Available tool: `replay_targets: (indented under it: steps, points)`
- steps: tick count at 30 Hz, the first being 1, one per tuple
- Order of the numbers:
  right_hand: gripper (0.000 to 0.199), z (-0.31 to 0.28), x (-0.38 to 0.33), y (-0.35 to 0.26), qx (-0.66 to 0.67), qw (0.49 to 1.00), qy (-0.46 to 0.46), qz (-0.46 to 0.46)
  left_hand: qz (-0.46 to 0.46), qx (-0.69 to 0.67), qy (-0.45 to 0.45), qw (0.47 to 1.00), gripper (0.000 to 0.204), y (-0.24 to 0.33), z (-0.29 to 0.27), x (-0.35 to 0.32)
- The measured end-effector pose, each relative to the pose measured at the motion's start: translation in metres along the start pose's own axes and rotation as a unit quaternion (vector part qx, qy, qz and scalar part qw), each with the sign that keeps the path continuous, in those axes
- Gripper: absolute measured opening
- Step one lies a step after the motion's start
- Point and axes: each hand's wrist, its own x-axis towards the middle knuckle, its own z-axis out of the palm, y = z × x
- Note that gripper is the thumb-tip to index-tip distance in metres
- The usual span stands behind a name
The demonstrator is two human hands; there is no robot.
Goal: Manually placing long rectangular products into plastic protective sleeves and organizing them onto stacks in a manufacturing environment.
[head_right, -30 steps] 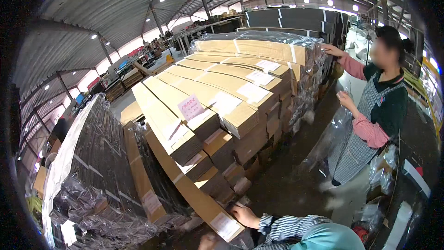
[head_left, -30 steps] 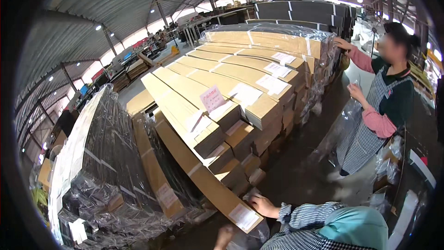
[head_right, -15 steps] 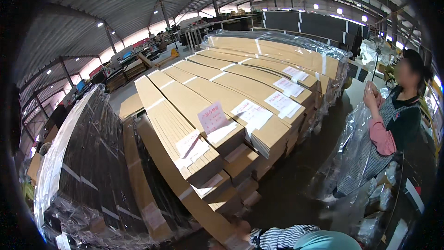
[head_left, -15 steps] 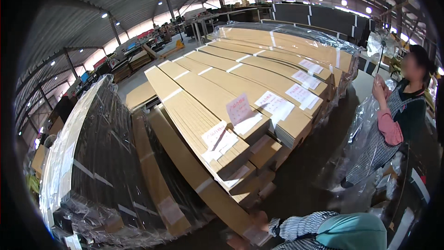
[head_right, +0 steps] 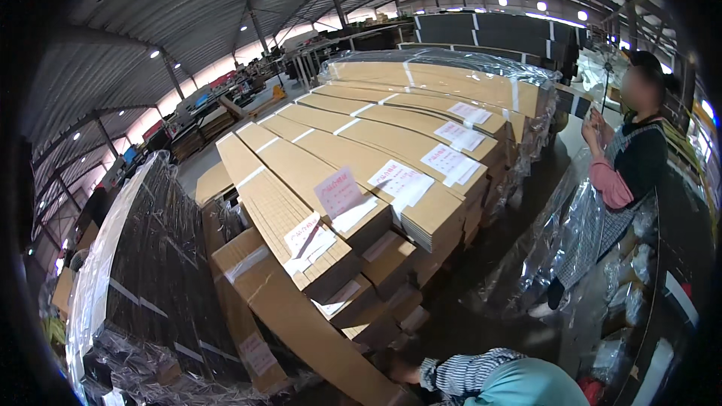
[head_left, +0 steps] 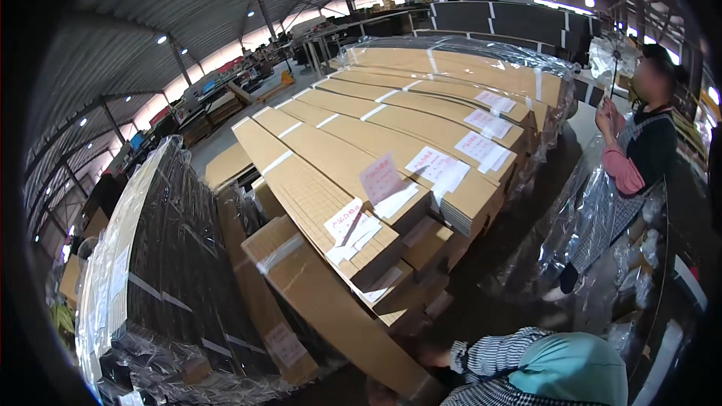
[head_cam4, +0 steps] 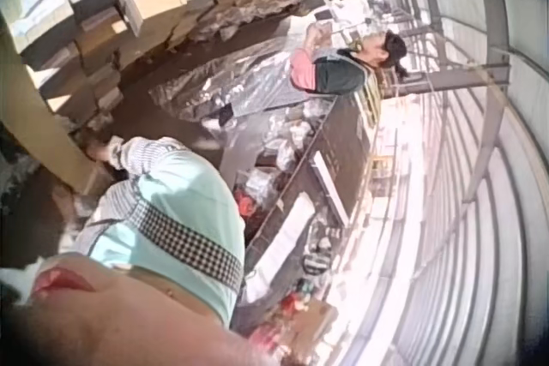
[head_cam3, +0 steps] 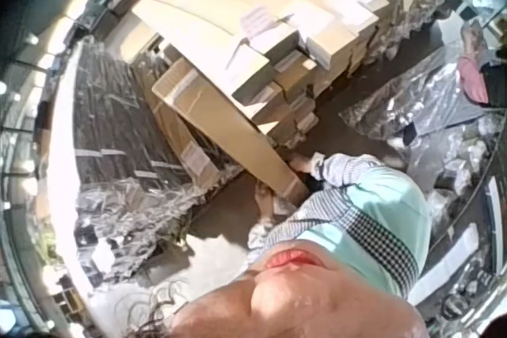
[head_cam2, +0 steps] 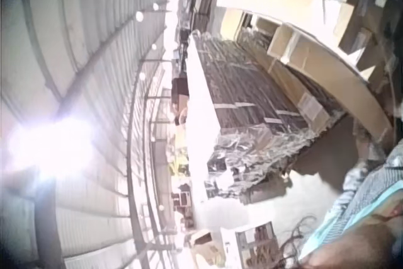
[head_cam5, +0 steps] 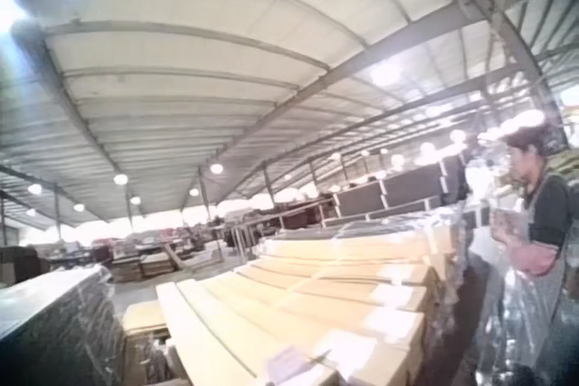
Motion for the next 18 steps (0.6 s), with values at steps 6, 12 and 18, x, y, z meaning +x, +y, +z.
replay_targets:
  steps: [6,12,18]
  points:
    - [0.038,0.089,-0.004,0.141,0.079,0.991,-0.003,-0.104,0.026,0.072,0.001,0.997,0.029,-0.027,-0.029,-0.041]
    - [0.021,0.105,-0.039,0.097,0.098,0.900,0.075,-0.419,0.019,-0.044,0.044,0.998,0.049,-0.021,-0.070,-0.097]
    - [0.011,0.096,-0.110,0.050,0.141,0.920,0.143,-0.336,0.121,-0.043,-0.006,0.992,0.015,0.031,-0.115,-0.103]
